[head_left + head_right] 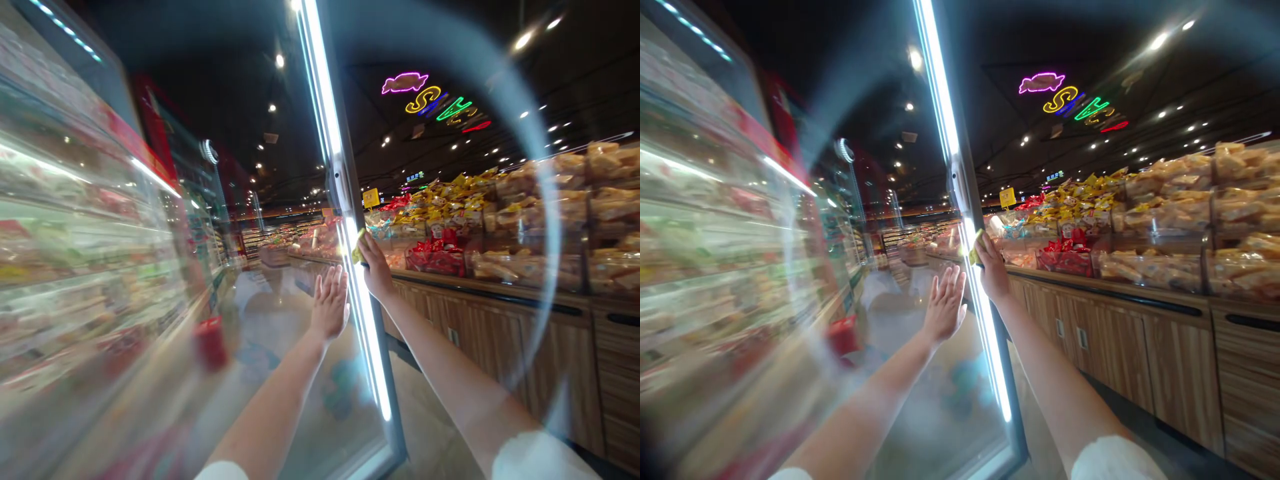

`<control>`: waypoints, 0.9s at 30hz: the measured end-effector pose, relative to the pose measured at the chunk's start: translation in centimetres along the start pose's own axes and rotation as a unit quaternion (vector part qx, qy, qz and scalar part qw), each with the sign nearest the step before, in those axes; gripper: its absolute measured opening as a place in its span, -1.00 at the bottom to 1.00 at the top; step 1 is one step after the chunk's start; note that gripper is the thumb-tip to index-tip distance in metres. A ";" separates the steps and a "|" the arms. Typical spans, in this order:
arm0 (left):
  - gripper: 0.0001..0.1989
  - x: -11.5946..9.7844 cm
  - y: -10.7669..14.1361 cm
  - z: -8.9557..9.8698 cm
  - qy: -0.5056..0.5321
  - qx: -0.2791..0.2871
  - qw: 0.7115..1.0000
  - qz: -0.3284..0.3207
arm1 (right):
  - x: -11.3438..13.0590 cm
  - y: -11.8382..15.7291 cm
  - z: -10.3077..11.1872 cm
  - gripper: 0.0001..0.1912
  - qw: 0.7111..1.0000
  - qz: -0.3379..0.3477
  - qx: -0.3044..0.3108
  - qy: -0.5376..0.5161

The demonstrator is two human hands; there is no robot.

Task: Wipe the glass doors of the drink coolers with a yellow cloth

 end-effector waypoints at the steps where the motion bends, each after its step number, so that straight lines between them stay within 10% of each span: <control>1: -0.16 0.0 -0.2 0.0 0.001 -0.002 1.000 0.001 | 0.2 -1.7 0.0 -0.16 1.000 0.003 -0.008 -0.001; 5: -0.16 0.0 -0.1 -0.2 0.004 -0.008 1.000 0.005 | 0.6 -3.2 0.1 -0.16 0.999 0.003 -0.030 0.028; 14: -0.14 0.5 3.8 -1.2 0.018 0.029 0.999 0.010 | -1.5 13.3 -0.5 -0.20 0.991 -0.045 -0.020 0.125; 22: -0.14 2.1 4.3 0.0 0.006 0.021 1.000 0.012 | 1.5 3.4 -1.6 -0.33 0.986 -0.064 -0.035 0.147; 27: -0.12 2.1 5.3 0.1 -0.002 0.016 1.000 0.013 | 2.8 9.0 -3.1 -0.33 0.977 0.020 0.080 0.198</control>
Point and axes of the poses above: each hand's wrist, its own y-axis away from the middle knuckle, its own z-axis out of the back of the hand, x = y × z, the point moved 9 cm from there along -y, towards the middle knuckle, and after that the axes turned 10 degrees about -z, right-handed, at the moved point
